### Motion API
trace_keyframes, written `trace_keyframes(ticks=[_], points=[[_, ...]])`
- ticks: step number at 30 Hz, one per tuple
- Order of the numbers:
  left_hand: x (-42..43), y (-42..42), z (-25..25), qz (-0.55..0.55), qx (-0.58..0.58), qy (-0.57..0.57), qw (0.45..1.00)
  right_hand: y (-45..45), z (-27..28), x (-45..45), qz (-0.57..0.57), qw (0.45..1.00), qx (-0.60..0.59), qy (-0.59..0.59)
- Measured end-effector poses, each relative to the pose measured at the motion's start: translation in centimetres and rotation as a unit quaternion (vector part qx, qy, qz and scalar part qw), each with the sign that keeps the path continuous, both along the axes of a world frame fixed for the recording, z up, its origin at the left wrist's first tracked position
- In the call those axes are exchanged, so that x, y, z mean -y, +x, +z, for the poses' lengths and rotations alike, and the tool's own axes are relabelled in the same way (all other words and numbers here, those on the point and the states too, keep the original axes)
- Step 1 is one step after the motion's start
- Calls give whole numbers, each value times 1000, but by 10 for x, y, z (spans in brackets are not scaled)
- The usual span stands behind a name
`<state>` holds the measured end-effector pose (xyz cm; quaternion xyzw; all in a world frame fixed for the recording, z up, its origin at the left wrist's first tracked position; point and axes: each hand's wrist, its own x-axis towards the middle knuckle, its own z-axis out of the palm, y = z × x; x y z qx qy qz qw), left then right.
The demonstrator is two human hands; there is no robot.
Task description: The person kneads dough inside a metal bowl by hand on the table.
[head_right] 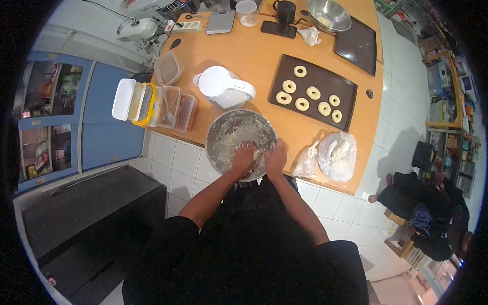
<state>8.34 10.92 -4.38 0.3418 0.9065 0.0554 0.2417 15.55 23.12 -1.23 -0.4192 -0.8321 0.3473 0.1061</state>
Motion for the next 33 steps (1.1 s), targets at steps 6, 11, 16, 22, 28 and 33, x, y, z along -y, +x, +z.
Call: trace_keyframes(ticks=[6,11,16,22,28,33], points=[[-12,-19,-17,38,-48,56,997,5,-1,-1,-13,999,-16,-39],[-11,-24,-17,56,-97,109,988,6,8,-2,1,998,5,-64],[-21,-32,-35,281,-61,186,940,7,12,3,-4,998,16,-53],[-13,-34,-58,391,27,300,870,7,19,6,-21,999,17,-39],[-27,-30,-14,272,-43,169,946,16,8,3,-9,999,19,-27],[-5,-23,5,130,-85,188,970,20,11,4,3,996,69,-58]])
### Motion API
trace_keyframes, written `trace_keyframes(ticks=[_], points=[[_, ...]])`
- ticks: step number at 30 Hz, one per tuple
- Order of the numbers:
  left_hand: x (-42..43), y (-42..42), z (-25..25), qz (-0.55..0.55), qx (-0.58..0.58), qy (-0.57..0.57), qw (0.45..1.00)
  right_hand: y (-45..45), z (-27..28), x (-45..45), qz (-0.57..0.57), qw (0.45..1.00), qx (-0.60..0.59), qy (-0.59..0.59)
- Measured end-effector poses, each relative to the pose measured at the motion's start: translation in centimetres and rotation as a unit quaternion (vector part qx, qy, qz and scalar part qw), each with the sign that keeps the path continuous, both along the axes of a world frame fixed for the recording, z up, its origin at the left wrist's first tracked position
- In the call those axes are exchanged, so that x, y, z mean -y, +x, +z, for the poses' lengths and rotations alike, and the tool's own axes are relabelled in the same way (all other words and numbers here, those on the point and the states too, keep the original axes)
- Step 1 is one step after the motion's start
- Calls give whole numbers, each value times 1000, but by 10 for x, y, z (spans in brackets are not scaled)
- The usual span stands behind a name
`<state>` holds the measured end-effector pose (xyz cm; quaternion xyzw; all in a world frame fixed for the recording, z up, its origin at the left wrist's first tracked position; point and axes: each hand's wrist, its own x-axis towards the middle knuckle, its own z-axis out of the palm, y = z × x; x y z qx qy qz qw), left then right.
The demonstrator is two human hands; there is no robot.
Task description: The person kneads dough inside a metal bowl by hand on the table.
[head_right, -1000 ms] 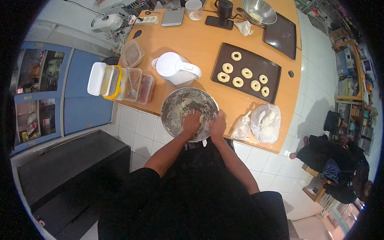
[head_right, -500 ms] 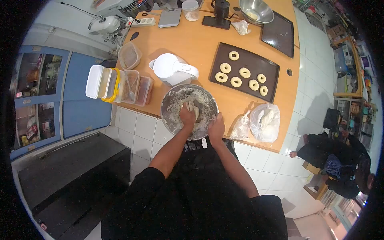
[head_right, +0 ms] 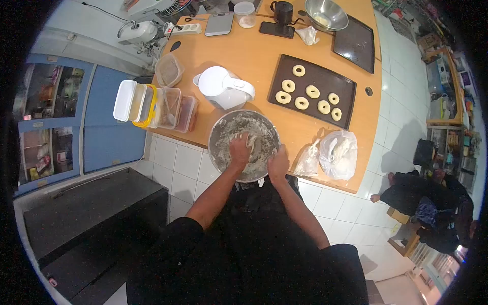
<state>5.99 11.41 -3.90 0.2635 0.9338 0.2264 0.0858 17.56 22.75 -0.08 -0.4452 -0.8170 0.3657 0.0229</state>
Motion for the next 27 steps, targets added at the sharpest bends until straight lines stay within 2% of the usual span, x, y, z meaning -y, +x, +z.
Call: trace_keyframes(ticks=[2,5,11,14,17,20,23,26,27], points=[[12,3,2,-37,-7,-18,999,-1,-1,2,-15,1000,-13,13],[23,16,-26,-72,-21,-75,994,1,-2,4,-15,999,-38,34],[22,24,14,-27,159,-151,975,0,-5,5,-11,996,-72,53],[32,23,12,-19,248,-93,964,0,-12,3,-16,992,-102,74],[51,25,22,-92,275,-45,956,3,-13,-4,-10,992,-108,65],[57,34,22,-124,107,-167,972,6,-6,-3,3,995,-78,59],[48,29,56,-123,211,-158,957,7,4,-2,4,996,-55,69],[52,31,55,-204,188,-192,941,6,-3,-4,1,994,-77,82],[53,31,53,-192,202,-193,941,6,-3,-4,0,992,-89,88]])
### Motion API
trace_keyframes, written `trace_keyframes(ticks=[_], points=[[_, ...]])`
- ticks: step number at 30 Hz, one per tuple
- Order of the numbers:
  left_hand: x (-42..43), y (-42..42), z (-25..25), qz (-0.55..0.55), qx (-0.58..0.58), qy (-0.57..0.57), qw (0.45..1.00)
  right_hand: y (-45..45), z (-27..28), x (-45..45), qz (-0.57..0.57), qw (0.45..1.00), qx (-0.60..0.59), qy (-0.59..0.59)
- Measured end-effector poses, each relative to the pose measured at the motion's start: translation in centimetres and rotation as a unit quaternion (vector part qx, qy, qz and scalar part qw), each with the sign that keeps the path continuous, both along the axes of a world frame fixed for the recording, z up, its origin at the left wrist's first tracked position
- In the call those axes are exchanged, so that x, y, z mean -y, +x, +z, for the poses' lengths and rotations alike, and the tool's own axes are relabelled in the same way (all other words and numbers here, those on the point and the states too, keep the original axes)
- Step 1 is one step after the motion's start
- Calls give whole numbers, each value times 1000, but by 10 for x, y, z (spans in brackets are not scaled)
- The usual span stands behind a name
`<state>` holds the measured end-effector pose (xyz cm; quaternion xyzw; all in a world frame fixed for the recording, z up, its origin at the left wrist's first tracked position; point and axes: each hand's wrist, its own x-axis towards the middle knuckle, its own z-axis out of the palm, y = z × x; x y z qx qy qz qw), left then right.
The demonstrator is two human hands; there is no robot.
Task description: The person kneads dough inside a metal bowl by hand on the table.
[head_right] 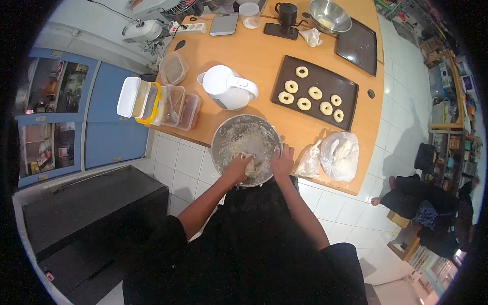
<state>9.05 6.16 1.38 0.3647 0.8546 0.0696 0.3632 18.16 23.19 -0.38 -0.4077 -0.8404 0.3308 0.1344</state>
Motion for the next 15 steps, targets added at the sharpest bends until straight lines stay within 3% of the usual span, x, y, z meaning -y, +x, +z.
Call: trace_keyframes(ticks=[8,14,15], points=[[-19,-2,-41,158,-3,24,987,-8,10,-6,53,995,44,-71],[-31,-14,-32,351,-18,1,936,8,25,13,7,995,32,-91],[-32,-13,-29,330,-14,4,944,13,22,14,8,995,43,-93]])
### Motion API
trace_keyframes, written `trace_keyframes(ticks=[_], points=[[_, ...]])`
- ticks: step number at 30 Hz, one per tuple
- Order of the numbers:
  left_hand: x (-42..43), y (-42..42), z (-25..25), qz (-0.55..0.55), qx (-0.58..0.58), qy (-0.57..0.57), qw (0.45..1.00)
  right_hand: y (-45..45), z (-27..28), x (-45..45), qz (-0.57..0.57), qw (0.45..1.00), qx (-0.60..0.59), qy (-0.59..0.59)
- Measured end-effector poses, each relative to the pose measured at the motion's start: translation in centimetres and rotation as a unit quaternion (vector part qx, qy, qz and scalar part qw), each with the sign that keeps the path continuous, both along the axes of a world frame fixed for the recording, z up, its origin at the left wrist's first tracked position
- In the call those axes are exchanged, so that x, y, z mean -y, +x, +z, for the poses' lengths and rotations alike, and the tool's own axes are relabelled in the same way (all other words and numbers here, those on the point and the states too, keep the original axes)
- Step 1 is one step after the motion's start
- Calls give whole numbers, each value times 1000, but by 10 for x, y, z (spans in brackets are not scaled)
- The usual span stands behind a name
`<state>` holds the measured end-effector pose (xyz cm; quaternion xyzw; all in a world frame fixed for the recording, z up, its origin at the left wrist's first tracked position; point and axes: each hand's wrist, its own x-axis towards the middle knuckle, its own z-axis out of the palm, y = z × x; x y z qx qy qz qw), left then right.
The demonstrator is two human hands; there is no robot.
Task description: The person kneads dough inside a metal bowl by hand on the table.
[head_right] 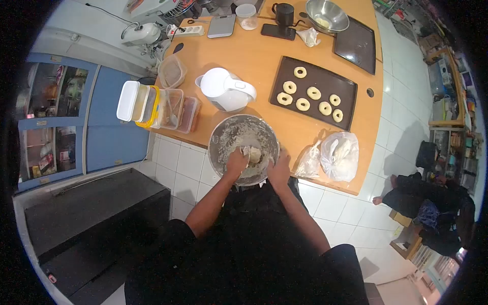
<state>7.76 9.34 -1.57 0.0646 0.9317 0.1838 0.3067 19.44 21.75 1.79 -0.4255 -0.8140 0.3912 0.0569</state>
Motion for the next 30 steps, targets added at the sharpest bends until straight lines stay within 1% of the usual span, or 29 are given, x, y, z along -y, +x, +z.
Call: trace_keyframes(ticks=[2,3,5,6,8,9,11,12,14,16,17,20,23,26,29,30], points=[[3,-4,6,-43,4,6,999,-2,-14,-11,25,999,17,-13],[2,-7,11,-86,16,-15,996,-4,-19,-17,37,999,25,-21],[2,-13,24,-175,42,-61,982,-15,-12,-33,27,999,-32,-17],[4,-16,27,-181,24,-78,980,-19,-6,-38,22,998,-60,-14],[4,-21,33,-192,-11,-112,975,-25,8,-37,-25,997,-62,-28],[2,-25,40,-202,4,-79,976,-28,12,-36,-49,996,-63,-33],[-6,-30,51,-218,36,-9,975,-13,-1,-25,-26,997,-48,52],[-11,-26,45,-248,12,36,968,-7,-7,-21,-13,995,-40,95],[-21,-13,17,-302,-36,120,945,-4,-15,-24,-8,997,-39,67],[-27,-3,-25,-286,-7,129,950,-1,-20,-21,-7,997,-45,55],[-31,-1,-36,-279,7,135,951,-4,-22,-24,-6,997,-53,62],[-29,-11,-18,-299,7,133,945,-10,-29,-34,-1,994,-67,88],[-11,-19,3,-412,55,67,907,-10,-29,-31,2,994,-56,92],[3,-18,17,-441,51,34,896,-17,-25,-33,6,995,-48,83],[15,0,2,-369,75,87,922,-19,-21,-35,5,996,-44,83],[19,8,-4,-343,56,87,934,-20,-21,-33,5,996,-44,84]])
